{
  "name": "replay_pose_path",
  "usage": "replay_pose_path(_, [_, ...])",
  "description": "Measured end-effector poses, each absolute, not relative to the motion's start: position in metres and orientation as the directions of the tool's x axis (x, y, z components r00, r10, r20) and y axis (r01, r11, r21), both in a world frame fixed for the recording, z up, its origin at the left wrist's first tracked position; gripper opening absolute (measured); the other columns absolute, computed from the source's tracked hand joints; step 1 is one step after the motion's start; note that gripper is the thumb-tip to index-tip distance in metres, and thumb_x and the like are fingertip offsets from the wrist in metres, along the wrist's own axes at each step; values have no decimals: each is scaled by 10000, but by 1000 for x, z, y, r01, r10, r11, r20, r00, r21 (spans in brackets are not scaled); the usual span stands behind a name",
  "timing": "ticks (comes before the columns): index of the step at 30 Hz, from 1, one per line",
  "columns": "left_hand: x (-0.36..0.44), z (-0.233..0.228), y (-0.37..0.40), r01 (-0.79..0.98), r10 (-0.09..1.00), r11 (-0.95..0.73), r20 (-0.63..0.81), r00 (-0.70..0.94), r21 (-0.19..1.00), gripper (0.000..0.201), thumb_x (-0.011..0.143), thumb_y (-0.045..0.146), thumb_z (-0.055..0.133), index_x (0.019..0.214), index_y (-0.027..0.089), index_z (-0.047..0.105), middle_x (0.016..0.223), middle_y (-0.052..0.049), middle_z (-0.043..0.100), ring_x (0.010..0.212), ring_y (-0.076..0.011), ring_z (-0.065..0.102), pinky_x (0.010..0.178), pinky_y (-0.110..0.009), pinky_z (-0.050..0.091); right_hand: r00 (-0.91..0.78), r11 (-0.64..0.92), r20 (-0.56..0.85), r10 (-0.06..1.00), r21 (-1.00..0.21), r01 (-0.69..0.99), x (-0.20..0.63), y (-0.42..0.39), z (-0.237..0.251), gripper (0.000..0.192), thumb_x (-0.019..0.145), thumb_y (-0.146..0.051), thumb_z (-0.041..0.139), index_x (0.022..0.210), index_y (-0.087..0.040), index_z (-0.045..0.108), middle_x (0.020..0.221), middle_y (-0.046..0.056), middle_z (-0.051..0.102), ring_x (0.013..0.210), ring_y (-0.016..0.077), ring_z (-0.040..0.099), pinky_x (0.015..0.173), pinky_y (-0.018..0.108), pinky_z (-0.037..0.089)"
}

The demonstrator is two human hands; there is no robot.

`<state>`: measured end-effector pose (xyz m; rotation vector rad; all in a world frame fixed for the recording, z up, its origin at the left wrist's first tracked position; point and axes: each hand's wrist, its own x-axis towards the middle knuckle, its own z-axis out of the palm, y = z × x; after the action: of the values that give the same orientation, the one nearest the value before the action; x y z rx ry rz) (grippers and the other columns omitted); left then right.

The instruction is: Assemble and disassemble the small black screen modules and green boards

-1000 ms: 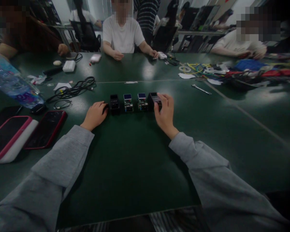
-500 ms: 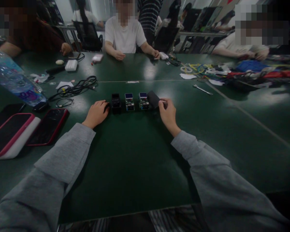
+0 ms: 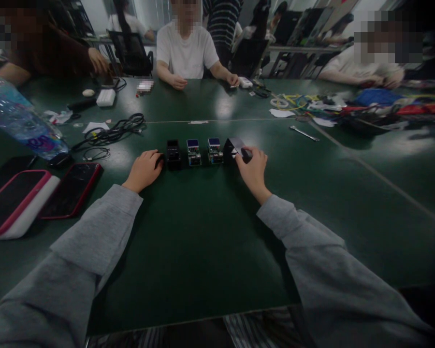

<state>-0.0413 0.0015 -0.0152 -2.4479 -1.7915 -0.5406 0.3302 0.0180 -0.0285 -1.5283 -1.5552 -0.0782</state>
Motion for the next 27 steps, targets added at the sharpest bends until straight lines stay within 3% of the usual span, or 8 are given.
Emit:
replay_pose_path(5, [-39,-12,-1,934,916,-318,307,258,162,410,985,327,406,1299,130,582,1407,-179,552,1297,-309,508,1067,-503,437,275,212,520,808,-694,688,333,22,-27,339,943,-464,468,1041,-180,624,934,104,665,915,269,598,903,500,458])
replay_pose_path(9, [-39,-13,-1,935,910,-323,318,264,146,402,985,325,404,1297,148,586,1403,-168,561,1288,-307,517,1054,-507,448,339,157,564,753,-654,740,334,24,-30,435,952,-544,407,1034,-164,603,1026,149,644,1023,308,558,983,561,398])
replay_pose_path(11, [-40,-13,0,936,910,-322,318,264,145,398,984,328,410,1293,153,589,1399,-163,565,1284,-305,522,1052,-506,450,341,155,581,739,-639,753,333,23,-31,498,918,-586,470,1106,-140,586,1098,174,625,1081,327,534,998,567,393])
replay_pose_path(15, [-41,-14,1,933,910,-326,320,265,152,398,985,329,414,1290,143,588,1402,-168,562,1289,-306,518,1059,-507,447,228,213,583,780,-590,779,333,22,-31,559,827,-473,647,1221,-87,552,1183,200,603,1111,330,547,989,536,436])
replay_pose_path(19, [-40,-14,1,935,913,-320,314,260,155,393,986,324,410,1285,144,591,1397,-164,565,1284,-304,521,1055,-504,451,153,226,558,816,-551,803,335,10,-23,480,842,-353,613,1232,-79,560,1165,196,626,1077,332,588,950,518,484])
replay_pose_path(24, [-41,-16,3,939,911,-322,311,272,122,402,991,326,401,1285,133,595,1390,-170,567,1281,-305,524,1052,-491,459,-43,307,519,854,-435,847,360,-59,-11,494,919,-422,543,1311,-121,532,1193,190,615,1100,342,583,959,541,492])
replay_pose_path(27, [-41,-17,3,939,908,-326,314,277,114,409,988,327,407,1283,119,598,1377,-179,573,1272,-311,529,1053,-489,459,-118,308,436,892,-395,865,419,-118,-12,539,958,-508,512,1406,-211,475,1199,167,608,1087,341,592,942,552,498])
